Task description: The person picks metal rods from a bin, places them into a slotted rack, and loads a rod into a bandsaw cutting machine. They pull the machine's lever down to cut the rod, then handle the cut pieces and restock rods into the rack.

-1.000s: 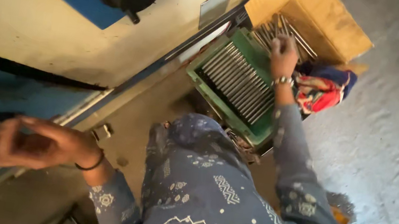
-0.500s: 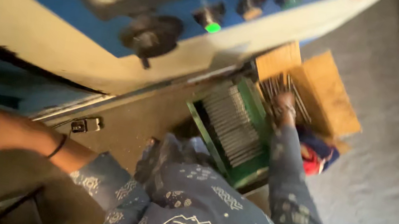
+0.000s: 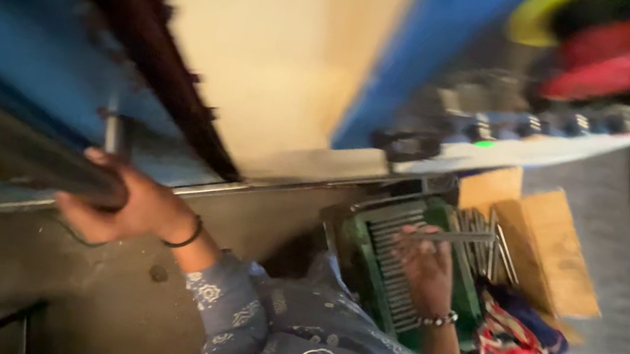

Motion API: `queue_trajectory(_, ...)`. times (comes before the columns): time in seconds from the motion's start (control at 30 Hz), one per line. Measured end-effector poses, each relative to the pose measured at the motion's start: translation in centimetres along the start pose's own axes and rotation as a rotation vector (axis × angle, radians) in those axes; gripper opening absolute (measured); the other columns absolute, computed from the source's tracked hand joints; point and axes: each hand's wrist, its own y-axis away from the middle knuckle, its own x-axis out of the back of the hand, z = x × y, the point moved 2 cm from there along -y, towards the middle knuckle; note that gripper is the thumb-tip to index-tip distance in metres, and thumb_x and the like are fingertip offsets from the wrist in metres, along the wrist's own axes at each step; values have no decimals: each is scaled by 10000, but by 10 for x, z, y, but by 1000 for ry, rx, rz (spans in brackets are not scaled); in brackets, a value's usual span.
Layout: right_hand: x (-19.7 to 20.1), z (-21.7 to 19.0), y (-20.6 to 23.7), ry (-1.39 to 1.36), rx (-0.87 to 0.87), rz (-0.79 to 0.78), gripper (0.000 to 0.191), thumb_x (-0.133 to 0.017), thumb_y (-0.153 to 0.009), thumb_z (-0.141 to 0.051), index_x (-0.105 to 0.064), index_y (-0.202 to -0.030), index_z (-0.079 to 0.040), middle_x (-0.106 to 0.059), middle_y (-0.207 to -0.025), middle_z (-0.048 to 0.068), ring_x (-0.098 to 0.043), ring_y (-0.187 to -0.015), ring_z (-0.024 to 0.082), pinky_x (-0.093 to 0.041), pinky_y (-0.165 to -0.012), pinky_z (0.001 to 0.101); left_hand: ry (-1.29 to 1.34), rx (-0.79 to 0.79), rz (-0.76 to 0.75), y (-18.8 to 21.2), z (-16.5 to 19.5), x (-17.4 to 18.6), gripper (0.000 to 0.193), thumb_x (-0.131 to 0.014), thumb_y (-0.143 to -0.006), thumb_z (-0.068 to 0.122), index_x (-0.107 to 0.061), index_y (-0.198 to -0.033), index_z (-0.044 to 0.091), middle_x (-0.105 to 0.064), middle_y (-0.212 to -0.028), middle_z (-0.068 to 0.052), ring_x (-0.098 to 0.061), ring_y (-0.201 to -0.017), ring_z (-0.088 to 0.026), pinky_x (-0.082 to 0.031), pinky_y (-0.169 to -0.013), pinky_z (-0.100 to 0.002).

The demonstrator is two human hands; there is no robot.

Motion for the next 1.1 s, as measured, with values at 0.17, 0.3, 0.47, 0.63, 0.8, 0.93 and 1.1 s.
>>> queue_trajectory(0.17, -109, 32, -7, 602, 72, -480, 170, -574, -1040, -116, -647, -1165, -28, -703, -1276, 153, -700, -1160, 278, -578, -930, 407, 91, 138, -66, -25, -13, -9, 371, -887, -866, 98, -620, -1057, -75, -687, -992, -185, -651, -884, -296, -556, -847, -425)
queue_trajectory(0.3, -205, 50, -6, 536, 119, -757, 179, -607, -996, 12, -625, -1173, -11, -652, -1318, 161, -633, -1251, 265, -517, -1046, 397, 133, 126, -155, -64, -40, -10, 286, -854, -862, 30, -650, -1047, -48, -683, -1010, -164, -666, -930, -320, -544, -900, -444)
queue_trajectory(0.47, -315, 72, -11, 633, 104, -850, 227, -513, -1020, 67, -615, -1215, 11, -678, -1335, 167, -609, -1310, 259, -454, -1134, 382, 149, 182, -176, -120, -83, -22, 250, -813, -838, 7, -656, -1029, -23, -682, -978, -142, -664, -904, -316, -541, -876, -426)
queue_trajectory(0.63, -419, 91, -28, 593, 299, -806, 586, -546, -1069, 31, -227, -1547, -78, -716, -1276, 198, -670, -1239, 283, -510, -1117, 423, 146, 155, -176, -172, -136, -34, 228, -784, -866, 8, -645, -1044, -26, -682, -998, -148, -667, -929, -323, -540, -905, -426)
queue_trajectory(0.8, -496, 95, -54, 247, 135, -706, 1055, -642, -985, 48, 131, -1575, -361, -713, -1115, 236, -753, -1024, 381, -605, -861, 525, 137, 168, -186, -215, -188, -42, 197, -780, -887, 25, -647, -1022, -28, -692, -931, -143, -674, -835, -295, -554, -839, -403)
queue_trajectory(0.93, -538, 113, -81, -127, -190, -692, 869, -634, -1032, -20, -94, -1653, -301, -702, -1141, 203, -734, -1053, 359, -588, -832, 445, 141, 195, -214, -240, -223, -47, 148, -764, -924, 40, -656, -1008, -15, -694, -911, -135, -673, -815, -283, -559, -832, -387)
queue_trajectory(1.1, -571, 162, -132, -283, -411, -621, 700, -626, -1026, -66, -282, -1572, -338, -685, -1235, 126, -685, -1140, 273, -604, -940, 412, 119, 210, -206, -275, -242, -54, 133, -764, -955, 55, -674, -1032, -6, -711, -960, -124, -697, -878, -273, -565, -876, -379)
